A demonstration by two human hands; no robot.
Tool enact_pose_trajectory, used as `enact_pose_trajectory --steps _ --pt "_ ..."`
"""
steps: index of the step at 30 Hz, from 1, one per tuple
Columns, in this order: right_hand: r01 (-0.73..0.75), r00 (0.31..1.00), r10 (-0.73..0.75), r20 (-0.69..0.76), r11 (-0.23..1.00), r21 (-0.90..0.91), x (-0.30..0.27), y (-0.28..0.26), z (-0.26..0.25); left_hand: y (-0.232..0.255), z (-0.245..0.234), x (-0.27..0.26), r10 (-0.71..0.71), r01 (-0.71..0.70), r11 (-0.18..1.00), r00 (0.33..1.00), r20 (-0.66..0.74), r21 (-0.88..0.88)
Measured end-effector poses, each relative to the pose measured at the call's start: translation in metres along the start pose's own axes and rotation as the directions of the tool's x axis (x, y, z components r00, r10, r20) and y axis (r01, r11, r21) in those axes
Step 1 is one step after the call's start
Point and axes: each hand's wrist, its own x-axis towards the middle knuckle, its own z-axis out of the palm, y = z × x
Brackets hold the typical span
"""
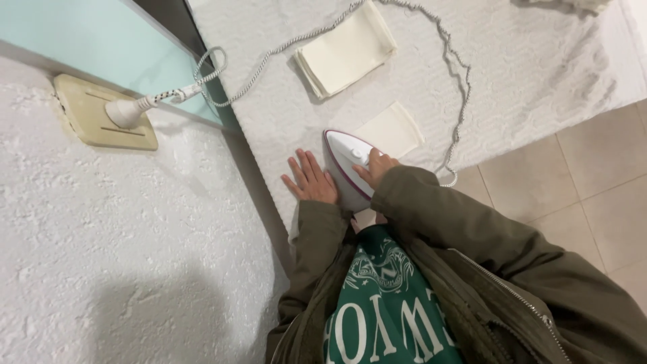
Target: Ironing small rectangular pieces of white fabric on a work surface.
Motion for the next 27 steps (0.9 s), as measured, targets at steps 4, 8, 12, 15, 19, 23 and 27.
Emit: enact_pose_trajectory --steps 4,8,12,15,19,23,27 --pt "-0.023 0.999 0.023 0.022 1.0 0.017 -0.001 -0.014 -0.015 0.003 -0.003 -0.005 0.003 -0.003 1.0 1.0 0.003 0.002" --pt "0.012 1.0 -0.012 -0.011 1.0 -0.017 0.002 0.002 0.0 0.002 -0.004 0.001 -0.035 0.035 0.999 0.999 -0.009 -0.013" --pt "0.006 1.0 -0.006 -0.026 1.0 -0.012 0.005 -0.016 -0.015 0.002 0.0 -0.005 -0.009 0.009 1.0 0.999 -0.031 -0.005" --pt "-0.008 1.0 0.008 -0.007 0.999 -0.033 0.001 0.0 -0.005 0.002 -0.004 -0.003 -0.04 0.04 0.999 0.999 0.002 0.024" --pt "-0.012 1.0 0.012 0.008 0.999 -0.036 0.006 -0.009 -0.017 0.001 0.0 0.005 -0.027 0.027 0.999 0.999 0.026 -0.034" --pt "-0.054 0.997 0.053 0.056 0.999 0.008 -0.004 -0.011 -0.02 0.001 -0.003 -0.007 0.001 -0.001 1.0 1.0 -0.015 0.003" --pt "-0.057 0.995 0.06 0.074 0.998 -0.038 0.009 0.001 -0.014 0.001 -0.003 0.004 -0.007 0.007 0.998 1.0 0.009 -0.063"
